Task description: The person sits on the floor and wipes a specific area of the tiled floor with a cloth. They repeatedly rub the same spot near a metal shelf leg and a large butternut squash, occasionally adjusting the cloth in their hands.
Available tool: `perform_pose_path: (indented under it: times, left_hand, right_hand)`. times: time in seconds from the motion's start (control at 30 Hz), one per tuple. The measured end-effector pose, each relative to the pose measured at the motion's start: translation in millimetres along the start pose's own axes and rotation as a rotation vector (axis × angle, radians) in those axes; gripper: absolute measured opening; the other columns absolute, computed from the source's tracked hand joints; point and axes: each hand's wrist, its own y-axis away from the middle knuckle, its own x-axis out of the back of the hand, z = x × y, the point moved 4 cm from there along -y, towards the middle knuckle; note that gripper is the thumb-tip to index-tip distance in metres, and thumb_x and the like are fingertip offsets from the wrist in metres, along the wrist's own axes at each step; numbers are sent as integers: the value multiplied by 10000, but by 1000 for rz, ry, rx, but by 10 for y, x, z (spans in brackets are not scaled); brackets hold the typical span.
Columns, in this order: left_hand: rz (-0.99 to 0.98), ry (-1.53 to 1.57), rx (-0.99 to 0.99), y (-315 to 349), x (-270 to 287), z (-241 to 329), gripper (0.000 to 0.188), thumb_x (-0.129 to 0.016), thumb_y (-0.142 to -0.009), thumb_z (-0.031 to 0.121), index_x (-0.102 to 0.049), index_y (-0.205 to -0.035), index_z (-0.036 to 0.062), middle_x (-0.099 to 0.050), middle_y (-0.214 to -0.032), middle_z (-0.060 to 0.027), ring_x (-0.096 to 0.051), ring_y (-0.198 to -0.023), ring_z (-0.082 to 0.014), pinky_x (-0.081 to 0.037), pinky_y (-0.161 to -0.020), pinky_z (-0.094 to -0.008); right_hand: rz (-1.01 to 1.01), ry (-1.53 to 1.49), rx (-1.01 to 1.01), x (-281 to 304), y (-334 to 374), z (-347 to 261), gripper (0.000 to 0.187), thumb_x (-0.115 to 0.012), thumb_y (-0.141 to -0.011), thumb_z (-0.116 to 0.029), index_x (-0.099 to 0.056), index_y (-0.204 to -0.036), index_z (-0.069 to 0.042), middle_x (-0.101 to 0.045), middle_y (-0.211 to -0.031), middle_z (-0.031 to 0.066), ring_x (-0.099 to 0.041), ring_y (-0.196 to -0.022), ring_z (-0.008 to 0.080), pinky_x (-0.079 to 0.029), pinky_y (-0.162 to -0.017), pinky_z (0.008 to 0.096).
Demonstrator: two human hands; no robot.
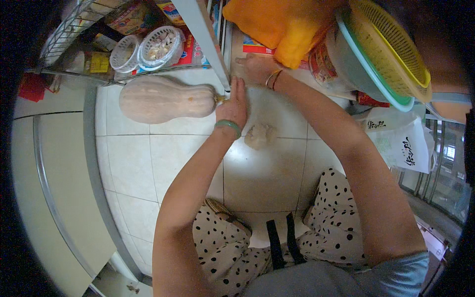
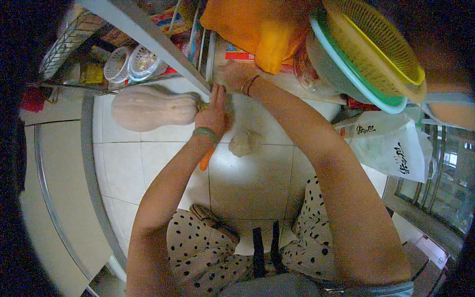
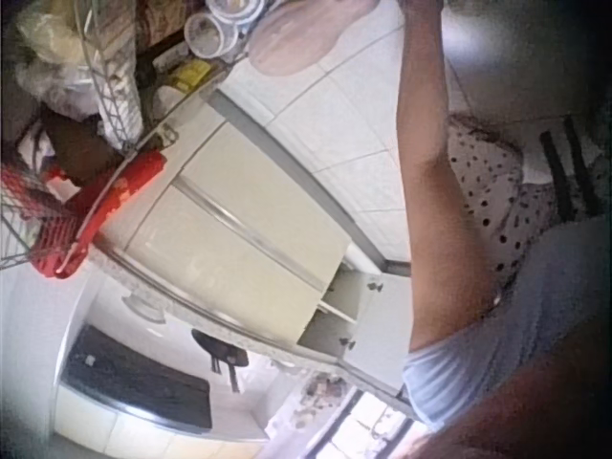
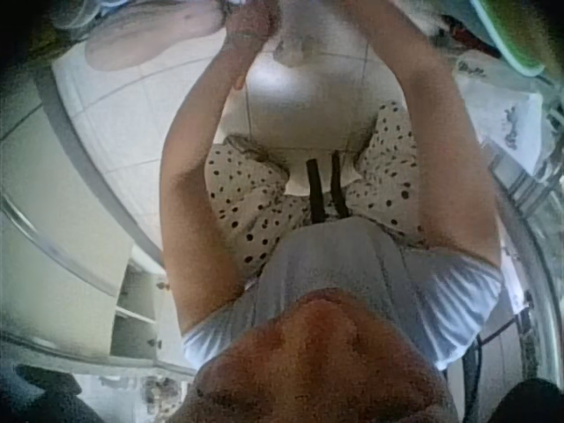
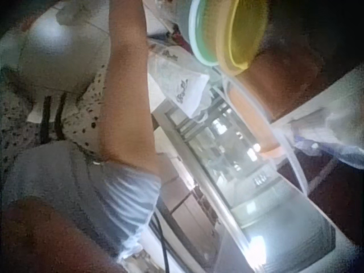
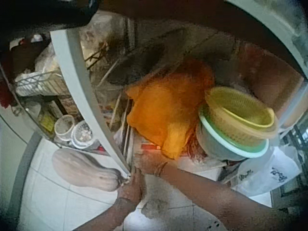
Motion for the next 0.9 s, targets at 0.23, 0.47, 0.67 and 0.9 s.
perform_pose_path:
  times: [0.23,0.47,0.67,0.9]
  left_hand:
    - [-79,21,-14,4,-46,-169,793,-578,-764,200,-136,-1403,41,-73,-1492,-119,-647,-813,-279,-526,-676,-387]
    - [34,58,-51,-61,-223,-229,770,-543,-784,287,-154,-1411,67,-110,-1486,-125,-649,-780,-321,-536,-636,-422]
    - [-30,20,-8,-151,-222,-60,711,-485,-812,81,-157,-1422,241,-134,-1457,-198,-643,-820,-328,-542,-574,-406]
    - [-150,-178,-129,-233,-149,-175,665,-503,-815,94,-219,-1405,212,-171,-1442,-194,-620,-866,-367,-518,-509,-492]
  right_hand:
    - [-17,-62,74,273,910,19,432,-520,-801,-116,-493,-1221,-213,-561,-922,124,-593,-793,294,-499,-643,377]
    - [-121,-95,-114,258,1118,125,410,-513,-778,-111,-515,-1177,-209,-555,-876,107,-601,-748,291,-492,-585,399]
    - [-92,-137,-111,185,1118,157,403,-526,-780,-119,-534,-1172,-215,-550,-861,106,-586,-720,304,-484,-580,404]
    - [-27,-188,-184,322,1325,159,422,-520,-811,-128,-513,-1217,-243,-560,-940,115,-587,-783,314,-496,-631,396]
